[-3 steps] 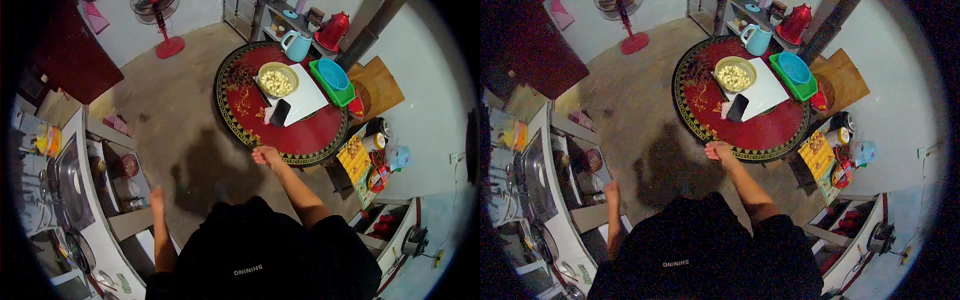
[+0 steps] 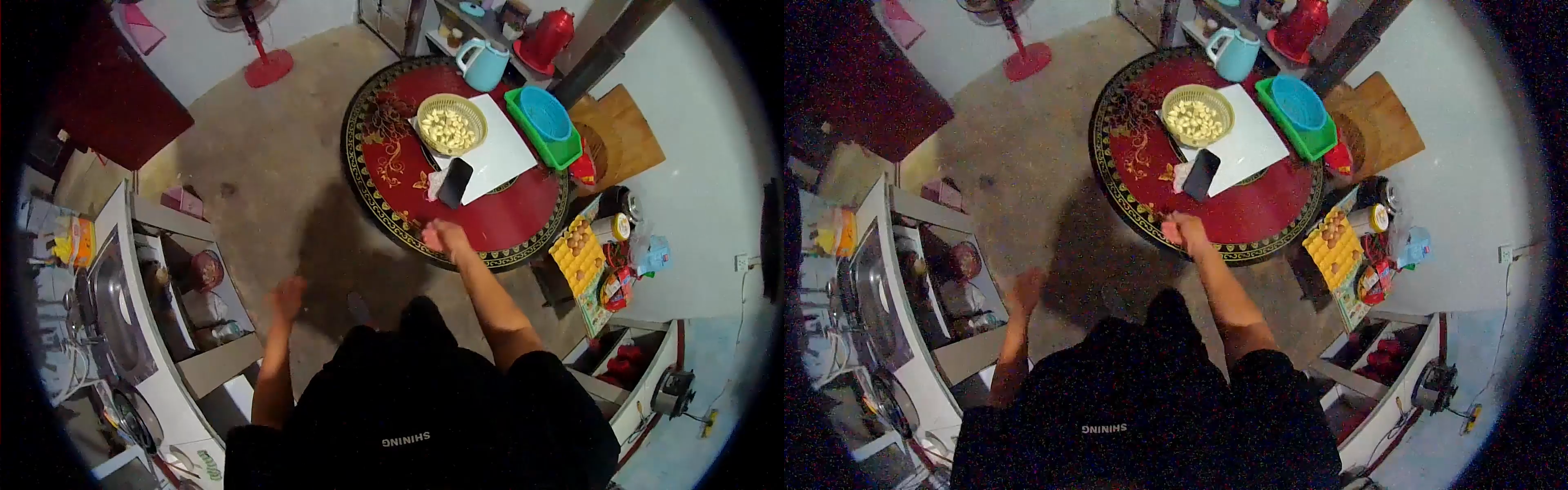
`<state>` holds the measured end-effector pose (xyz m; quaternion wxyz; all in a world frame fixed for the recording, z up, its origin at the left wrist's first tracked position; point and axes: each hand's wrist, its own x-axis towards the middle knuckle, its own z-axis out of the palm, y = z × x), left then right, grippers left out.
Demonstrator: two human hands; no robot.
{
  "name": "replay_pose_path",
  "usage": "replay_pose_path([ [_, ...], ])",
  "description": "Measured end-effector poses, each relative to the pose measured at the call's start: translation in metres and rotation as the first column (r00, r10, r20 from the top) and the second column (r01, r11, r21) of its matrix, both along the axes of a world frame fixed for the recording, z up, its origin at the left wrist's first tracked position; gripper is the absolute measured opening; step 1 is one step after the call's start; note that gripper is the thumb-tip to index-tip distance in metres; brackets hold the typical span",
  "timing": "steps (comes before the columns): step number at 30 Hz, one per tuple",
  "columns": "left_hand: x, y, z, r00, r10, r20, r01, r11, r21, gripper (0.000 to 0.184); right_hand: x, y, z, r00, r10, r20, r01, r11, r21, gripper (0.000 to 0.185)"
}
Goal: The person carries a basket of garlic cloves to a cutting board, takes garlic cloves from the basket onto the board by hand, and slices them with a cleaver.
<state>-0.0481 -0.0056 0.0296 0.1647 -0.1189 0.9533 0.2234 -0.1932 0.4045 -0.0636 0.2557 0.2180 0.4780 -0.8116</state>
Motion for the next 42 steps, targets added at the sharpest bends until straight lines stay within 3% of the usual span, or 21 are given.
replay_pose_path([
  [2,-0.039,0.078,-0.011,0.921,-0.096,-0.377,0.144,0.984,0.101,0.032,-0.045,0.053,0.013,0.990,-0.133,0.050,0.129,0.988,0.082,0.037],
  [5,-0.065,0.139,0.024,0.976,-0.074,-0.206,0.130,0.953,0.274,0.034,-0.110,0.103,0.004,0.987,-0.157,0.033,0.155,0.987,0.046,0.059],
  [8,-0.052,0.164,0.002,0.986,0.091,-0.137,-0.030,0.920,0.391,0.029,-0.178,0.134,-0.022,0.978,-0.196,0.070,0.197,0.980,-0.012,0.079],
  [11,-0.020,0.192,-0.004,0.925,0.362,0.116,-0.370,0.791,0.487,0.024,-0.231,0.144,-0.031,0.992,-0.101,0.075,0.112,0.981,-0.158,0.076],
  [16,0.015,0.242,0.002,0.890,0.418,0.182,-0.455,0.787,0.416,0.024,-0.268,0.140,-0.040,1.000,-0.025,0.001,0.025,0.983,-0.182,0.053],
  [17,0.019,0.251,0.006,0.881,0.441,0.172,-0.472,0.787,0.397,0.023,-0.270,0.143,-0.038,0.982,0.117,-0.145,-0.120,0.993,-0.007,0.050],
  [18,0.021,0.256,0.010,0.872,0.463,0.157,-0.486,0.789,0.375,0.023,-0.270,0.148,-0.037,0.887,0.334,-0.319,-0.234,0.921,0.313,0.048],
  [19,0.020,0.262,0.015,0.852,0.496,0.165,-0.520,0.768,0.374,0.023,-0.267,0.153,-0.030,0.648,0.665,-0.371,-0.151,0.590,0.793,0.046],
  [21,0.020,0.273,0.026,0.810,0.559,0.176,-0.580,0.721,0.379,0.024,-0.260,0.157,-0.014,0.495,0.828,-0.264,0.112,0.240,0.964,0.043],
  [22,0.024,0.275,0.016,0.816,0.563,0.133,-0.566,0.730,0.383,0.024,-0.251,0.140,0.007,0.699,0.618,-0.360,-0.080,0.568,0.819,0.042],
  [23,0.033,0.277,-0.002,0.816,0.570,0.091,-0.557,0.737,0.383,0.024,-0.241,0.123,0.029,0.886,0.303,-0.351,-0.078,0.844,0.531,0.040],
  [24,0.046,0.280,-0.011,0.812,0.582,0.052,-0.555,0.740,0.381,0.025,-0.231,0.106,0.038,0.987,0.050,-0.154,-0.022,0.984,0.177,0.039],
  [25,0.053,0.285,0.002,0.817,0.574,0.061,-0.552,0.745,0.374,0.025,-0.228,0.095,0.030,0.954,0.178,-0.240,-0.139,0.976,0.170,0.042],
  [28,0.058,0.289,0.022,0.789,0.612,0.044,-0.577,0.717,0.391,0.026,-0.200,0.029,0.063,0.953,0.270,-0.139,-0.257,0.961,0.105,0.038],
  [29,0.069,0.290,0.021,0.751,0.659,0.031,-0.611,0.677,0.411,0.026,-0.169,-0.001,0.098,0.922,0.349,-0.169,-0.329,0.935,0.133,0.036],
  [32,0.123,0.298,0.016,0.637,0.771,-0.008,-0.665,0.555,0.499,0.025,-0.121,-0.063,0.090,0.756,0.617,-0.218,-0.598,0.787,0.150,0.034],
  [33,0.138,0.300,0.013,0.592,0.806,-0.031,-0.670,0.512,0.538,0.025,-0.086,-0.081,0.114,0.727,0.601,-0.333,-0.613,0.786,0.080,0.035],
  [36,0.195,0.301,0.015,0.364,0.881,-0.301,-0.671,0.473,0.571,0.022,-0.015,-0.149,0.065,0.311,0.808,-0.500,-0.897,0.423,0.125,0.034],
  [37,0.211,0.300,0.033,0.292,0.869,-0.400,-0.663,0.486,0.570,0.021,0.031,-0.152,0.100,0.210,0.889,-0.407,-0.946,0.291,0.146,0.034],
  [39,0.239,0.297,0.077,0.156,0.796,-0.585,-0.691,0.511,0.511,0.021,0.121,-0.156,0.152,0.192,0.927,-0.323,-0.961,0.245,0.132,0.035],
  [42,0.340,0.282,0.106,-0.070,0.631,-0.773,-0.694,0.525,0.492,0.020,0.257,-0.195,0.164,-0.024,0.943,-0.332,-0.980,0.043,0.193,0.035],
])
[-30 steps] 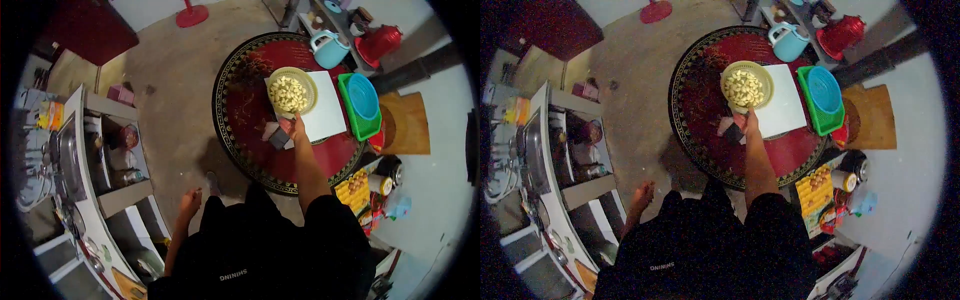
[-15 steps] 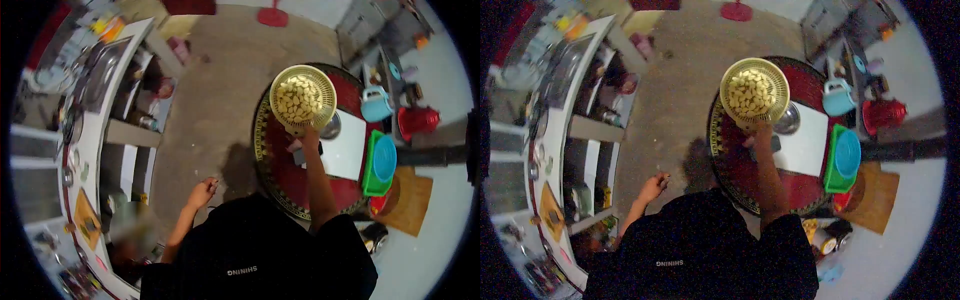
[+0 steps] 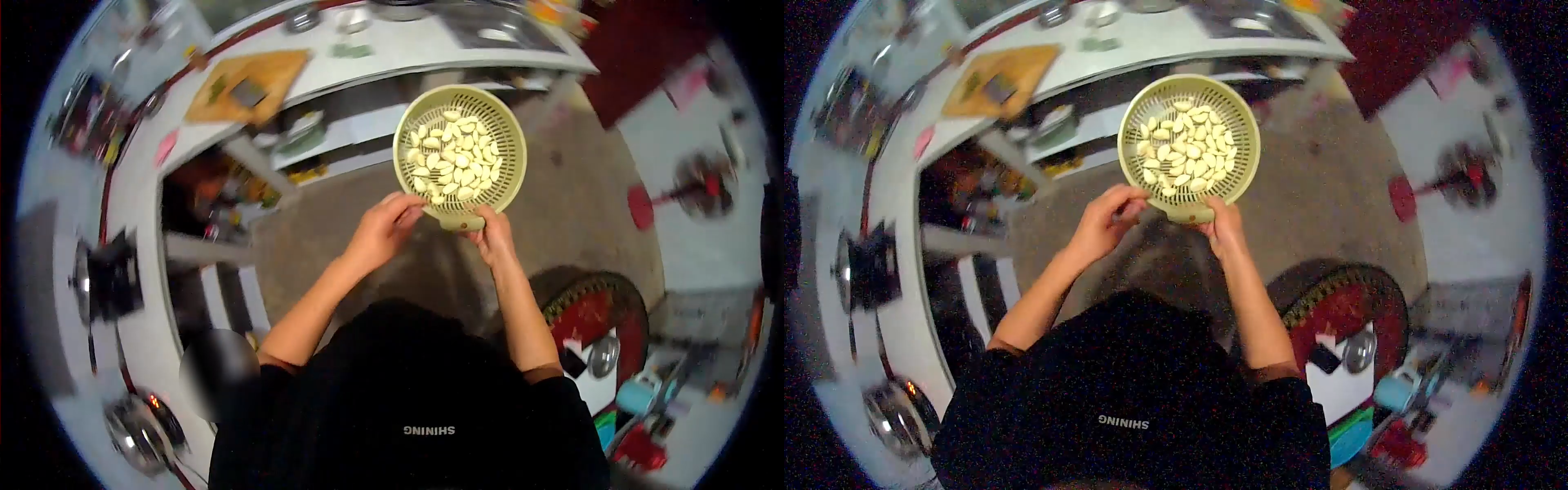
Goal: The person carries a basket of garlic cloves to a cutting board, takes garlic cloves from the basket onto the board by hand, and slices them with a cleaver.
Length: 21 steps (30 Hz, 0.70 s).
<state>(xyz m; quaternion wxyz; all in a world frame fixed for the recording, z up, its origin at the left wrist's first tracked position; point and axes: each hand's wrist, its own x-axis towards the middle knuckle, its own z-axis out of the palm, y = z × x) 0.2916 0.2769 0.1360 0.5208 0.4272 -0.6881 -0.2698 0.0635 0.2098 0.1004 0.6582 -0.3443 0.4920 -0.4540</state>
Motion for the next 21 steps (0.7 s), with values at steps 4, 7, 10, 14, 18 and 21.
replay_pose_path([
  [4,-0.087,0.025,0.004,0.995,0.058,-0.080,-0.038,0.972,0.232,0.018,-0.059,0.012,0.007,0.983,0.163,0.081,-0.173,0.975,0.141,0.037],
  [7,-0.100,0.031,-0.002,0.975,0.117,-0.188,-0.016,0.885,0.465,0.017,-0.062,0.001,0.005,0.972,0.225,0.074,-0.232,0.966,0.117,0.038],
  [10,-0.142,0.029,0.001,0.981,0.179,-0.080,-0.124,0.882,0.454,0.017,-0.094,-0.011,0.029,0.958,0.280,0.068,-0.284,0.957,0.062,0.039],
  [14,-0.164,0.024,-0.002,0.975,0.214,-0.055,-0.191,0.943,0.273,0.016,-0.103,-0.027,0.034,0.933,0.352,0.075,-0.359,0.927,0.106,0.038],
  [18,-0.167,0.020,0.010,0.976,0.219,-0.020,-0.197,0.911,0.363,0.022,-0.100,-0.029,0.033,0.929,0.365,0.059,-0.369,0.920,0.134,0.040],
  [21,-0.160,-0.011,0.025,0.906,0.353,0.232,-0.387,0.914,0.123,0.034,-0.103,-0.036,0.013,0.923,0.377,0.076,-0.382,0.922,0.067,0.040],
])
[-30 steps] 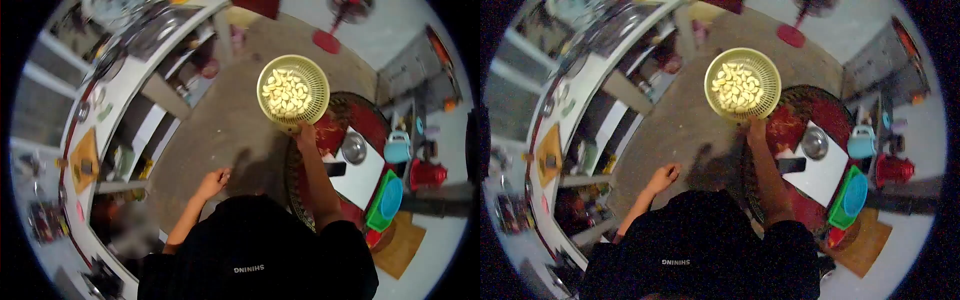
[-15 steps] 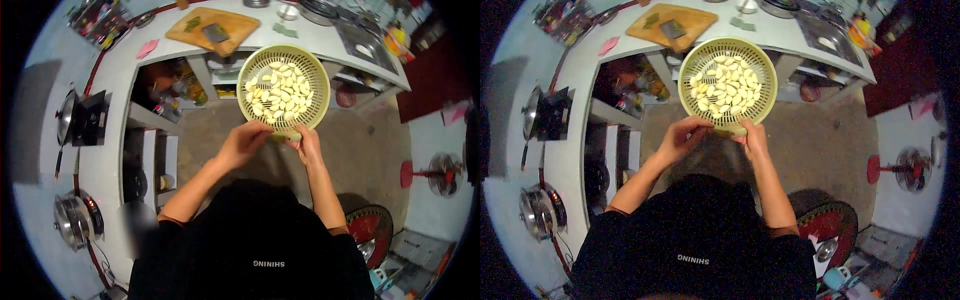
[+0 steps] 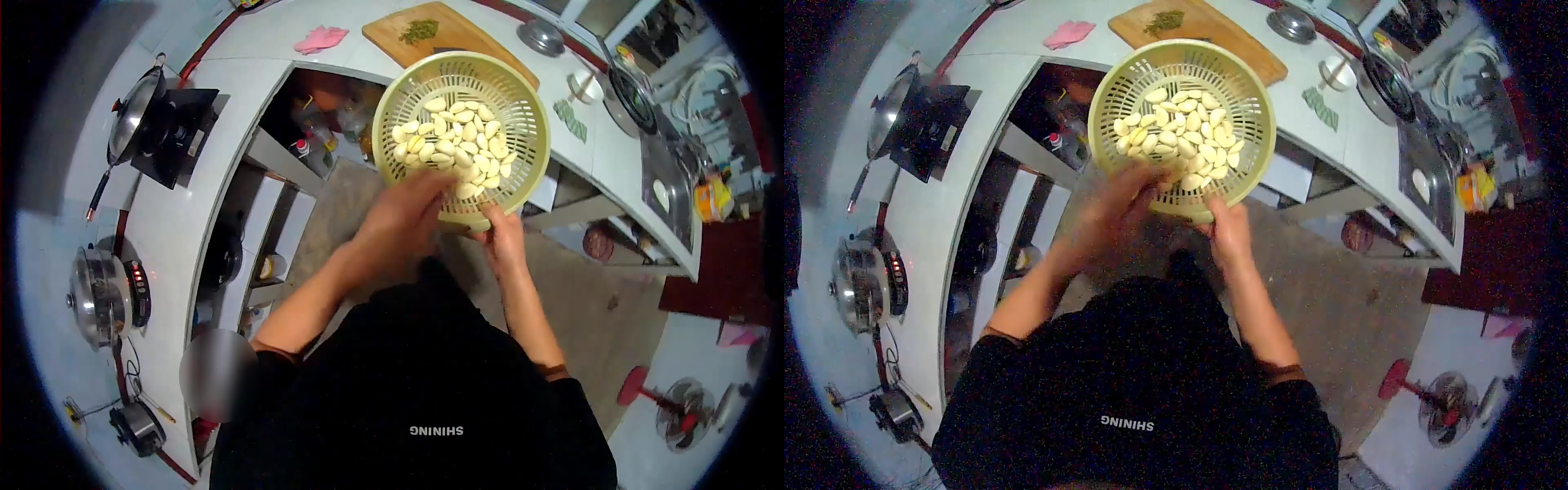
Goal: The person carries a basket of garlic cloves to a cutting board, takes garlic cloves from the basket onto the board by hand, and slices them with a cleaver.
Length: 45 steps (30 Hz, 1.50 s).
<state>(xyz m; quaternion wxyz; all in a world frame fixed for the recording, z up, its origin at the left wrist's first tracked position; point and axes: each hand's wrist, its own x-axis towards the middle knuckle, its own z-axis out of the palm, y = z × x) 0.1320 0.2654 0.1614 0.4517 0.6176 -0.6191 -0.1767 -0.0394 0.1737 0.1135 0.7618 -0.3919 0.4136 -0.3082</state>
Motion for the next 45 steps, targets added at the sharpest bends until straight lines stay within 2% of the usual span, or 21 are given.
replay_pose_path([
  [1,0.006,-0.016,0.005,0.988,0.055,0.145,-0.040,0.994,-0.105,0.039,-0.001,-0.004,-0.011,1.000,0.020,0.024,-0.020,1.000,-0.002,0.040],
  [2,0.011,-0.037,0.000,0.940,0.140,0.312,-0.101,0.985,-0.140,0.045,-0.004,-0.010,-0.021,0.998,0.045,0.044,-0.045,0.999,0.003,0.039],
  [3,0.017,-0.063,-0.010,0.850,0.230,0.474,-0.158,0.970,-0.186,0.051,-0.004,-0.017,-0.029,0.994,0.075,0.073,-0.076,0.997,0.006,0.039],
  [4,0.020,-0.081,-0.017,0.730,0.306,0.611,-0.198,0.950,-0.240,0.058,-0.002,-0.020,-0.025,0.978,0.098,0.183,-0.098,0.995,-0.007,0.039],
  [7,0.035,-0.133,-0.037,0.655,0.234,0.719,-0.224,0.968,-0.111,0.069,0.011,-0.064,-0.050,0.986,0.006,0.164,-0.013,0.999,0.042,0.038],
  [8,0.037,-0.144,-0.038,0.665,0.115,0.737,-0.241,0.968,0.066,0.073,0.013,-0.083,-0.053,0.986,0.045,0.163,-0.069,0.987,0.148,0.037],
  [10,0.048,-0.184,-0.048,0.683,0.049,0.729,-0.208,0.969,0.130,0.073,0.034,-0.131,-0.066,0.978,0.028,0.206,-0.067,0.981,0.184,0.037],
  [12,0.047,-0.212,-0.064,0.706,-0.068,0.705,-0.140,0.962,0.233,0.074,0.032,-0.156,-0.087,0.984,0.017,0.178,-0.054,0.978,0.202,0.037],
  [14,0.048,-0.240,-0.081,0.720,-0.190,0.667,-0.070,0.937,0.342,0.076,0.031,-0.176,-0.076,0.989,-0.004,0.147,-0.030,0.973,0.229,0.037],
  [18,0.037,-0.278,-0.090,0.799,-0.300,0.522,0.111,0.926,0.362,0.076,0.020,-0.202,-0.053,0.998,-0.027,0.061,0.008,0.955,0.296,0.037],
  [21,0.018,-0.310,-0.076,0.824,-0.373,0.427,0.186,0.889,0.418,0.072,0.008,-0.219,-0.066,0.981,-0.134,0.139,0.100,0.968,0.229,0.036],
  [23,0.007,-0.325,-0.073,0.842,-0.401,0.360,0.217,0.864,0.455,0.065,0.002,-0.224,-0.065,0.974,-0.197,0.113,0.167,0.957,0.236,0.034],
  [26,-0.001,-0.358,-0.078,0.766,-0.564,0.309,0.287,0.730,0.621,0.068,0.004,-0.228,-0.036,0.946,-0.322,0.041,0.302,0.920,0.251,0.028],
  [29,-0.001,-0.373,-0.080,0.812,-0.583,0.027,0.485,0.700,0.525,0.056,0.002,-0.233,-0.031,0.917,-0.399,0.014,0.386,0.894,0.230,0.023],
  [32,0.007,-0.416,-0.113,0.711,-0.703,0.030,0.597,0.625,0.503,0.042,0.004,-0.237,-0.031,0.890,-0.456,0.025,0.444,0.877,0.183,0.026],
  [35,0.020,-0.437,-0.088,0.679,-0.689,-0.252,0.720,0.560,0.410,0.028,0.017,-0.239,-0.026,0.856,-0.512,0.064,0.495,0.850,0.182,0.033],
  [36,0.024,-0.444,-0.077,0.676,-0.724,-0.134,0.722,0.616,0.315,0.025,0.024,-0.240,-0.022,0.832,-0.551,0.069,0.534,0.827,0.176,0.034],
  [39,0.035,-0.464,-0.048,0.659,-0.680,-0.320,0.738,0.667,0.103,0.026,0.046,-0.239,-0.009,0.781,-0.619,0.079,0.604,0.782,0.155,0.034],
  [42,0.050,-0.474,-0.018,0.583,-0.729,-0.360,0.803,0.584,0.118,0.026,0.053,-0.240,-0.009,0.792,-0.605,0.081,0.594,0.795,0.120,0.036],
  [45,0.059,-0.489,-0.019,0.509,-0.707,-0.491,0.853,0.493,0.173,0.023,0.068,-0.238,-0.001,0.735,-0.678,0.024,0.672,0.733,0.104,0.037],
])
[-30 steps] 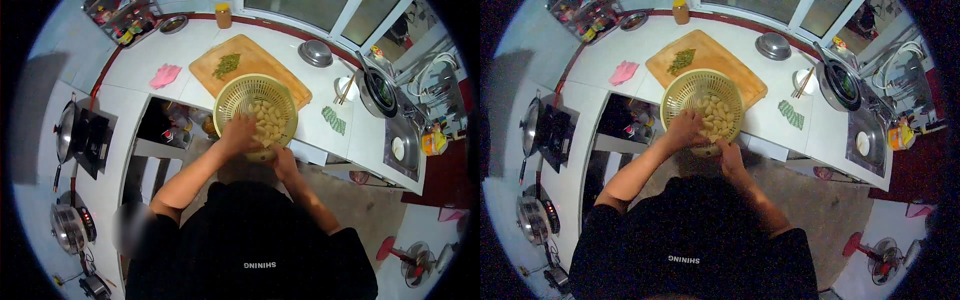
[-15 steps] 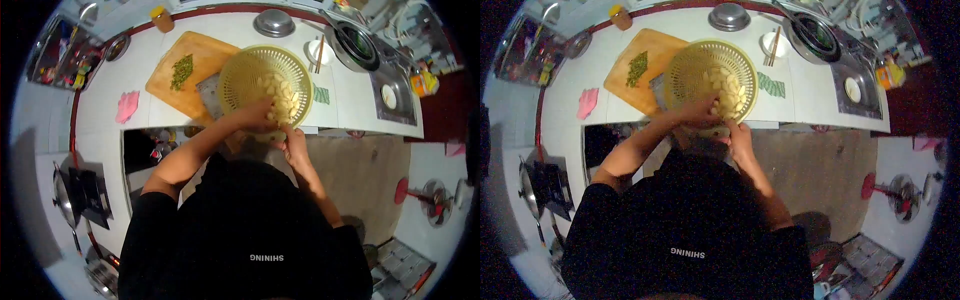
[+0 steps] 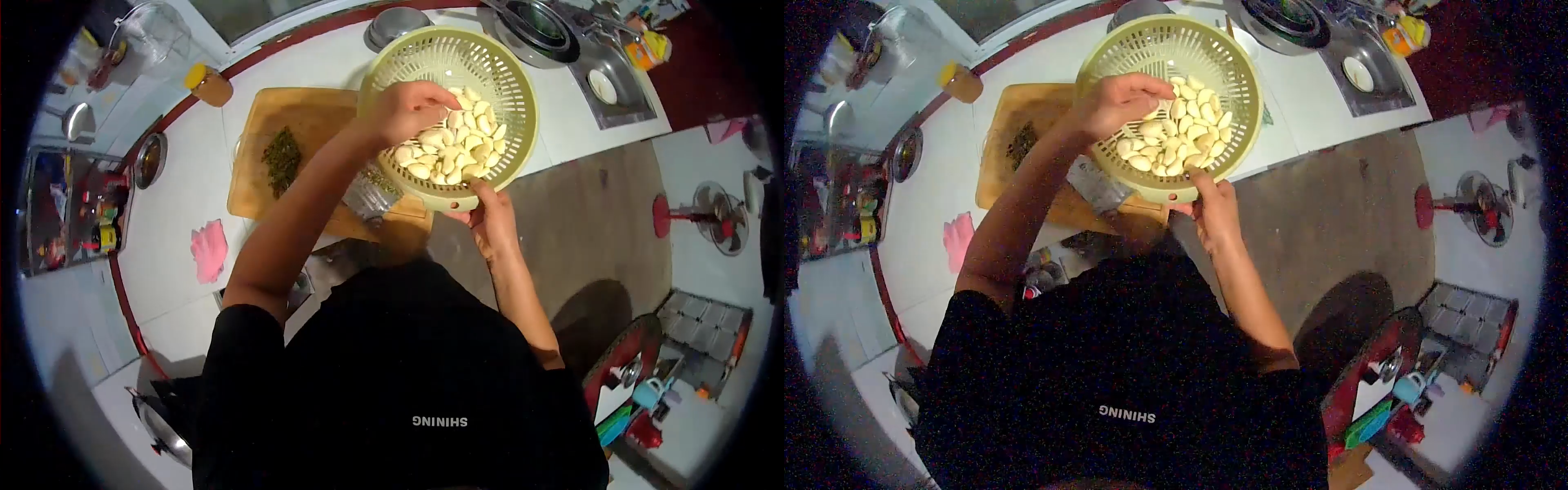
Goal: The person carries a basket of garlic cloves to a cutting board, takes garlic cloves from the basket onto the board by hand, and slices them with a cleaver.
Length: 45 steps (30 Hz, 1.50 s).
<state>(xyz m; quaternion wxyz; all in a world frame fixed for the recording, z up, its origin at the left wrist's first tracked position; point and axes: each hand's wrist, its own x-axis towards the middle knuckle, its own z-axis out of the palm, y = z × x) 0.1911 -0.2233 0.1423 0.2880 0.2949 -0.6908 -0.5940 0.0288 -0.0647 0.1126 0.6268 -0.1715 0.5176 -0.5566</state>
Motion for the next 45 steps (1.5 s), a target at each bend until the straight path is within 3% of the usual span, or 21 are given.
replay_pose_path([
  [4,-0.002,-0.013,-0.006,0.991,0.019,-0.133,-0.061,0.945,-0.321,0.019,0.016,0.003,0.010,0.993,-0.122,0.005,0.122,0.993,0.002,0.036],
  [8,0.022,-0.011,0.020,0.996,0.087,0.001,-0.083,0.955,-0.283,0.019,0.028,0.003,0.009,0.983,-0.180,-0.034,0.181,0.983,0.016,0.034],
  [12,0.043,0.002,0.036,0.970,0.210,-0.122,-0.226,0.964,-0.141,0.018,0.033,0.006,0.007,0.982,-0.167,-0.089,0.170,0.985,0.021,0.036],
  [16,0.072,0.013,0.024,0.882,0.294,-0.368,-0.294,0.954,0.057,0.019,0.044,0.011,0.016,0.973,-0.211,-0.097,0.209,0.978,-0.023,0.039],
  [21,0.103,0.038,0.023,0.823,0.552,-0.134,-0.562,0.826,-0.052,0.021,0.043,0.015,0.008,0.968,-0.216,-0.124,0.211,0.976,-0.056,0.037],
  [23,0.104,0.048,-0.004,0.854,0.510,-0.104,-0.515,0.857,-0.026,0.023,0.045,0.016,0.010,0.968,-0.219,-0.123,0.211,0.974,-0.081,0.037],
  [24,0.105,0.054,-0.033,0.904,0.408,-0.126,-0.406,0.913,0.044,0.026,0.046,0.018,0.015,0.968,-0.221,-0.117,0.211,0.973,-0.096,0.037],
  [26,0.100,0.071,-0.041,0.938,0.257,-0.232,-0.222,0.961,0.165,0.034,0.047,0.019,0.018,0.970,-0.217,-0.112,0.205,0.973,-0.108,0.037],
  [28,0.073,0.101,-0.016,0.905,0.176,-0.387,-0.077,0.963,0.257,0.045,0.045,0.019,0.017,0.973,-0.204,-0.112,0.193,0.976,-0.101,0.037],
  [31,0.060,0.119,0.022,0.924,0.133,-0.359,0.052,0.886,0.462,0.051,0.044,0.022,0.022,0.975,-0.204,-0.087,0.193,0.973,-0.123,0.033],
  [34,0.048,0.118,0.012,0.974,0.203,-0.100,-0.098,0.780,0.618,0.050,0.043,0.021,0.030,0.987,-0.147,-0.065,0.139,0.984,-0.110,0.040],
  [35,0.042,0.112,-0.009,0.957,0.262,-0.123,-0.139,0.789,0.599,0.045,0.032,0.021,0.028,0.997,-0.044,-0.061,0.036,0.992,-0.123,0.048],
  [37,0.037,0.094,-0.040,0.930,0.321,-0.177,-0.092,0.671,0.735,0.042,0.008,0.025,0.019,0.967,0.132,-0.217,-0.148,0.987,-0.060,0.051],
  [38,0.038,0.085,-0.048,0.911,0.359,-0.201,-0.066,0.610,0.790,0.041,0.000,0.026,0.018,0.931,0.222,-0.289,-0.240,0.970,-0.028,0.052],
  [40,0.046,0.070,-0.050,0.908,0.389,-0.155,-0.123,0.601,0.790,0.039,-0.001,0.038,0.005,0.787,0.295,-0.541,-0.327,0.944,0.039,0.055],
  [42,0.075,0.029,-0.075,0.899,0.411,-0.150,-0.139,0.594,0.792,0.039,0.012,0.035,-0.020,0.375,0.515,-0.771,-0.533,0.800,0.275,0.054],
  [44,0.107,-0.011,-0.089,0.892,0.429,-0.146,-0.110,0.517,0.849,0.042,0.025,0.047,-0.033,0.048,0.473,-0.880,-0.540,0.753,0.376,0.052],
  [45,0.122,-0.028,-0.094,0.896,0.438,-0.067,-0.185,0.507,0.842,0.044,0.031,0.053,-0.047,-0.081,0.368,-0.926,-0.496,0.791,0.357,0.045],
])
